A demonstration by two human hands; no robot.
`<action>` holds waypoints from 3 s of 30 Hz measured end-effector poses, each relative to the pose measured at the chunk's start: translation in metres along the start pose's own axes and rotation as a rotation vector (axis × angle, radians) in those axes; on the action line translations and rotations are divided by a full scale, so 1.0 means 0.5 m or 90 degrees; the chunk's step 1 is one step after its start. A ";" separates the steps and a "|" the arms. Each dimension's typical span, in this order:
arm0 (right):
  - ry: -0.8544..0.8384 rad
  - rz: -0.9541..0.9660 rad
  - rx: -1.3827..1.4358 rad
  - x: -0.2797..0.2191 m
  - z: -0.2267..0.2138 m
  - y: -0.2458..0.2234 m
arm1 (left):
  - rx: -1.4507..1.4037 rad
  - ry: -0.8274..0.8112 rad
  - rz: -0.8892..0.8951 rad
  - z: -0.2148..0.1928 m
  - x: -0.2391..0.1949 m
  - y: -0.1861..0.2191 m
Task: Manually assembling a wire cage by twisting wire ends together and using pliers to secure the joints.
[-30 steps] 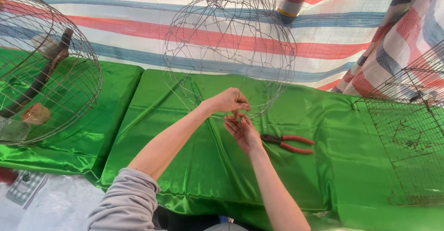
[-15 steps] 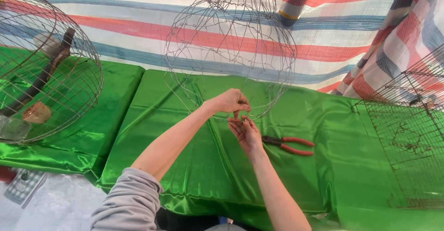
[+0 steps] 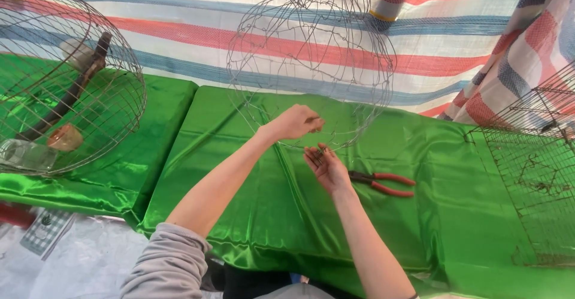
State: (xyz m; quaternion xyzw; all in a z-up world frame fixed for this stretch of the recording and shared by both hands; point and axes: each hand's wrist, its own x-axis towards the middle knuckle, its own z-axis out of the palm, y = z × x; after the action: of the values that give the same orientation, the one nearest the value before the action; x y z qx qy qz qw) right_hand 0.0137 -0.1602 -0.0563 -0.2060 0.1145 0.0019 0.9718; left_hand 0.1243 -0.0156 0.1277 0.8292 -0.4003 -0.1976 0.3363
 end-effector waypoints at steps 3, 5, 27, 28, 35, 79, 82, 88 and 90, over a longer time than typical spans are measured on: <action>0.002 -0.021 -0.019 0.002 0.002 0.002 | -0.007 0.046 0.018 -0.011 -0.046 0.051; 0.010 -0.024 -0.020 0.006 -0.010 0.006 | 0.076 0.014 0.025 -0.002 -0.035 0.006; 0.082 -0.036 -0.044 -0.013 0.035 -0.002 | -0.615 0.501 -0.163 0.270 -0.169 -0.130; 0.087 -0.039 -0.044 -0.012 0.032 0.001 | -0.618 0.497 -0.164 0.291 -0.147 -0.143; 0.125 -0.039 -0.114 0.002 0.025 -0.003 | -1.062 0.480 -0.162 0.371 -0.061 -0.197; 0.236 -0.112 -0.594 -0.091 0.046 -0.037 | -1.780 0.348 -0.100 0.399 -0.020 -0.148; 0.183 -0.246 -0.832 -0.130 0.114 -0.095 | -1.797 0.368 -0.103 0.416 -0.015 -0.150; 0.102 -0.250 -1.001 -0.115 0.171 -0.090 | -1.804 0.405 -0.078 0.409 -0.020 -0.150; 0.168 -0.276 -0.977 -0.121 0.159 -0.075 | -1.770 0.406 -0.114 0.400 -0.027 -0.142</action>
State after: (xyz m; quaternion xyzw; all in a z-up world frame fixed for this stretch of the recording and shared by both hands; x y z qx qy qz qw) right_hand -0.0257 -0.1602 0.0430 -0.8317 0.1523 -0.1330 0.5172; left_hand 0.0346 -0.0525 -0.0614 -0.1381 0.2593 -0.2513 0.9222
